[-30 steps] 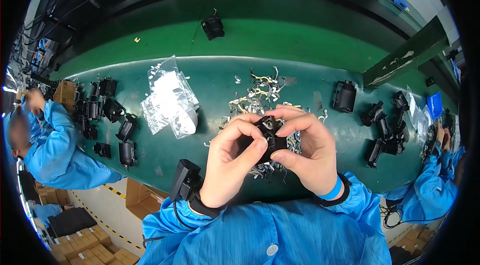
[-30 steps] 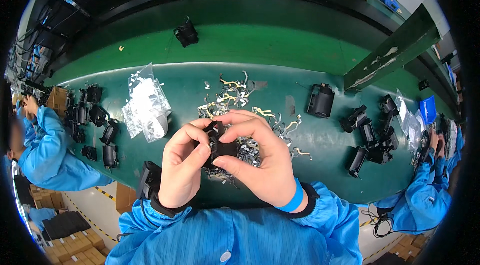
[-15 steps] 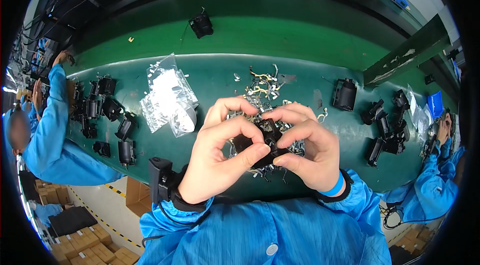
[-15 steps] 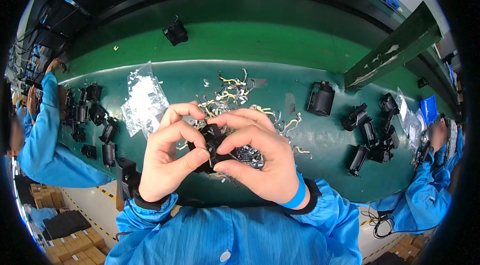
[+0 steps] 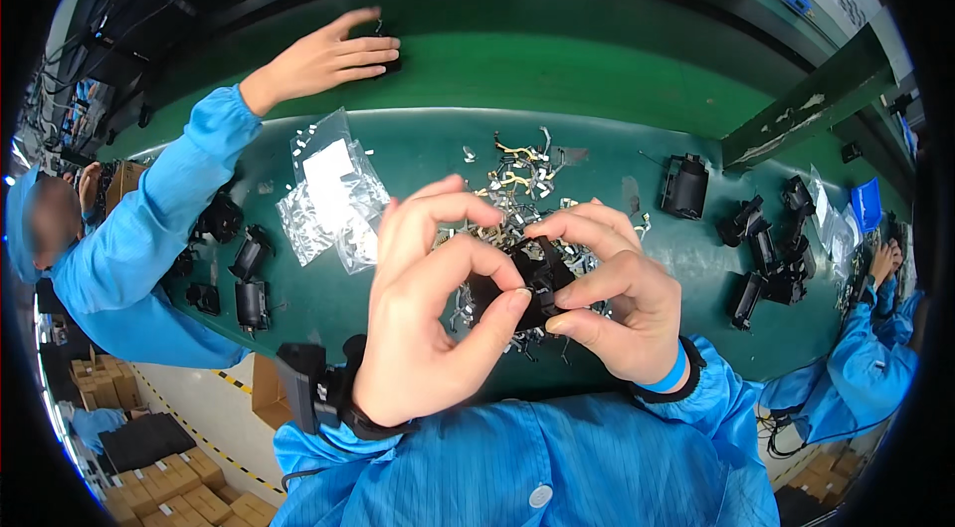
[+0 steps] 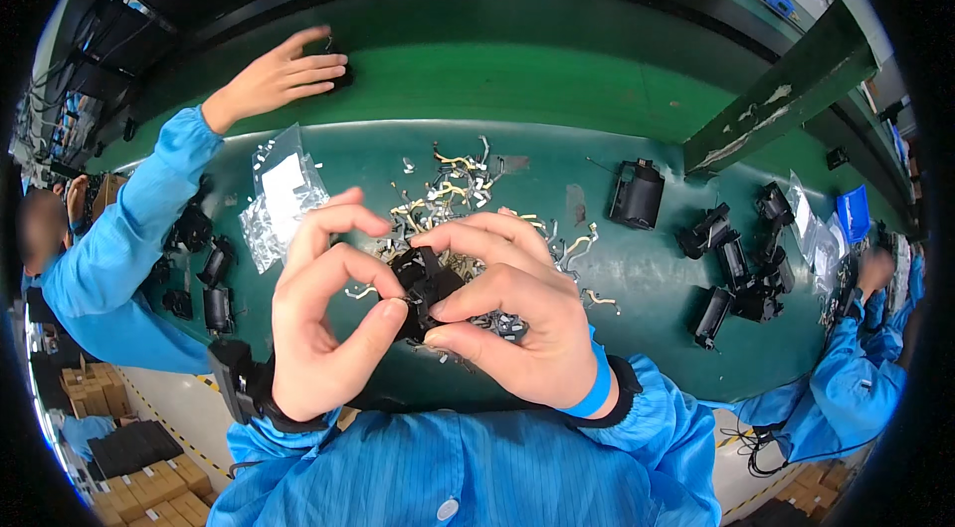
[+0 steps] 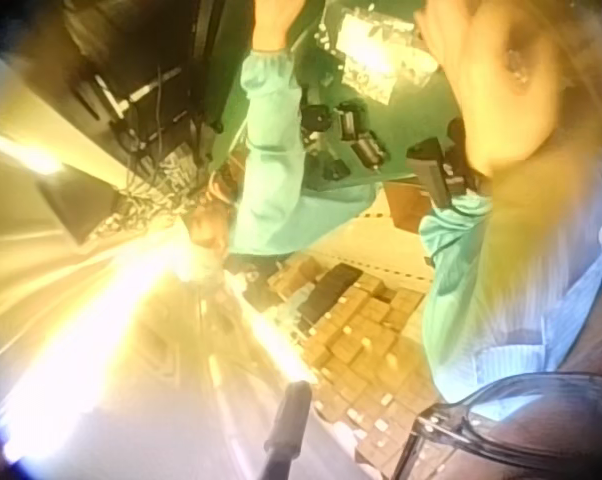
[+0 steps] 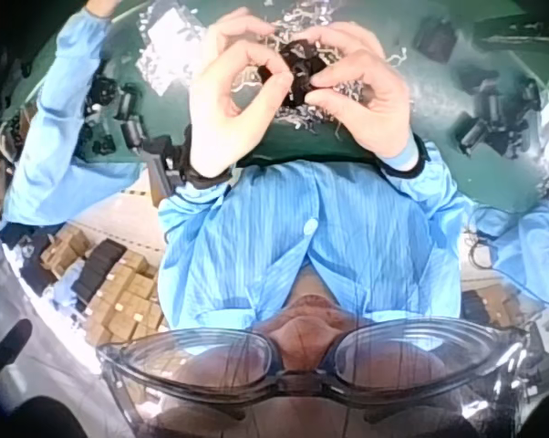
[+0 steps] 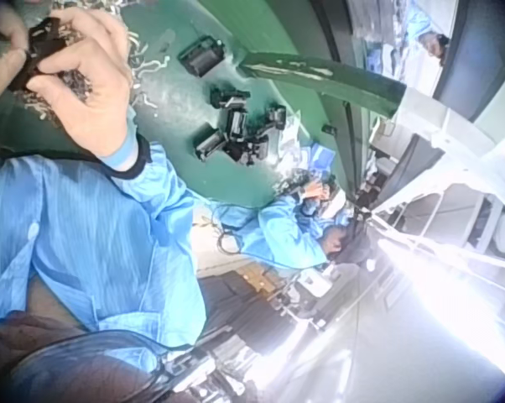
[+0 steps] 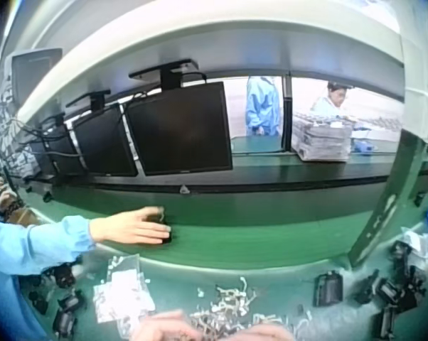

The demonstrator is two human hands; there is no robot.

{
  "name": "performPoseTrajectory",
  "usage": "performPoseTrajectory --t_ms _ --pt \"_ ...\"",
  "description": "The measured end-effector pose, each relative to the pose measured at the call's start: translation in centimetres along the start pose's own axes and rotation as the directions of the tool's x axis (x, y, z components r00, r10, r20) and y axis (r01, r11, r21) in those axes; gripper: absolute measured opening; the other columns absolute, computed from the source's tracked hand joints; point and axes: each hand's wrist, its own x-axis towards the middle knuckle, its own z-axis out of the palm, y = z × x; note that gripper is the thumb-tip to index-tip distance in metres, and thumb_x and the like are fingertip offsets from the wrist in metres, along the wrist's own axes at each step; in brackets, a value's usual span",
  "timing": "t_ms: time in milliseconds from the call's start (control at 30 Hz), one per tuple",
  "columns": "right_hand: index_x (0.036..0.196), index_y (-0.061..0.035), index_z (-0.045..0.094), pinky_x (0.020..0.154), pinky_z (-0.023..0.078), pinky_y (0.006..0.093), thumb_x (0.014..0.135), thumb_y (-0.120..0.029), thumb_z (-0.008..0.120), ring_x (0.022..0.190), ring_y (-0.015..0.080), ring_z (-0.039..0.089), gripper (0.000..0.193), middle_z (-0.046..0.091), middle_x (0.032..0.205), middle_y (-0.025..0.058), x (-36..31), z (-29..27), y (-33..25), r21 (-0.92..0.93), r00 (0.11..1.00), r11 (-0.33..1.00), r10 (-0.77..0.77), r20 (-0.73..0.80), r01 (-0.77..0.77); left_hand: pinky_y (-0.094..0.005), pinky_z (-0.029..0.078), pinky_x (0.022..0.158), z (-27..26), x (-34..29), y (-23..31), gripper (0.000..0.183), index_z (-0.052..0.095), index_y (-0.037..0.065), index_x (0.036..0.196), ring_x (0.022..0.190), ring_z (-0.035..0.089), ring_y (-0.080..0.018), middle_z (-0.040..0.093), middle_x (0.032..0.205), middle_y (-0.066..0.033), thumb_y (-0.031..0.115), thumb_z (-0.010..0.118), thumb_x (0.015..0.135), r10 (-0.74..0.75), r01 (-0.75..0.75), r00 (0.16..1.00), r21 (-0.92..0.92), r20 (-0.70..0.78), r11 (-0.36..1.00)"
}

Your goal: Manually assemble small electronic components and wiring onto black plastic housings at a factory workstation.

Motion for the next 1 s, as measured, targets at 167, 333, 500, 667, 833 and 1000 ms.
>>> performPoseTrajectory --t_ms 167,333,500,667,833,1000 --pt "0.089 -0.0098 0.067 0.099 0.036 0.0475 0.071 -0.011 0.081 0.112 0.0351 0.054 0.023 0.063 0.121 0.0157 -0.1 0.2 -0.1 -0.052 1.0 0.998 -0.018 -0.009 0.018 -0.055 0.026 0.109 -0.3 -0.5 1.7 0.018 0.065 0.007 0.075 0.127 0.045 -0.0416 0.059 0.113 -0.0132 0.003 0.076 0.062 0.077 -0.052 0.995 0.319 -0.067 0.946" --pt "0.088 -0.0111 0.066 0.1 0.033 0.0493 0.071 -0.014 0.081 0.112 0.0338 0.054 0.023 0.063 0.121 0.0141 -0.4 0.3 -0.1 -0.128 1.0 0.992 -0.019 -0.012 0.018 -0.0552 0.024 0.11 -1.1 0.3 1.8 0.018 0.066 0.009 0.075 0.126 0.047 -0.0392 0.06 0.111 -0.0098 0.006 0.079 0.063 0.061 -0.065 0.998 0.338 0.023 0.939" --pt "0.099 -0.0113 0.062 0.104 0.029 0.0511 0.071 -0.017 0.082 0.115 0.0317 0.053 0.035 0.065 0.12 0.0107 -0.4 0.3 -0.7 -0.097 0.998 0.994 0.053 -0.024 -0.055 -0.0553 0.022 0.109 -2.5 1.7 0.7 0.02 0.067 0.01 0.07 0.124 0.049 -0.0363 0.06 0.108 -0.0064 0.015 0.084 0.062 -0.013 -0.028 0.972 0.172 0.234 0.985" --pt "0.109 -0.01 0.056 0.109 0.023 0.0548 0.072 -0.02 0.082 0.118 0.0279 0.054 0.046 0.065 0.119 0.0069 -0.5 -0.1 -1.0 -0.146 0.987 0.986 0.097 0.127 -0.078 -0.0509 0.026 0.109 -3.5 2.2 -0.2 0.024 0.068 0.01 0.068 0.122 0.05 -0.0328 0.06 0.107 -0.0059 0.02 0.088 0.059 -0.057 0.015 0.937 0.124 0.344 0.992" --pt "0.109 -0.0108 0.056 0.11 0.023 0.0563 0.072 -0.019 0.081 0.117 0.0272 0.054 0.046 0.065 0.117 0.0051 0.4 -0.1 -1.7 -0.124 0.975 0.989 0.109 0.194 -0.086 -0.0483 0.032 0.108 -3.1 1.9 -2.2 0.027 0.073 0.01 0.075 0.115 0.052 -0.0302 0.059 0.106 -0.0091 0.021 0.09 0.056 0.059 0.034 0.943 -0.269 0.329 0.963" --pt "0.11 -0.0109 0.056 0.111 0.021 0.0574 0.072 -0.018 0.081 0.116 0.0267 0.055 0.046 0.065 0.116 0.0048 1.0 -0.1 -1.8 -0.15 0.966 0.984 0.13 0.223 -0.097 -0.0492 0.031 0.108 -3.2 1.4 -2.1 0.023 0.074 0.009 0.077 0.116 0.051 -0.0307 0.058 0.106 -0.0094 0.018 0.087 0.061 0.08 -0.005 0.953 -0.249 0.291 0.969"
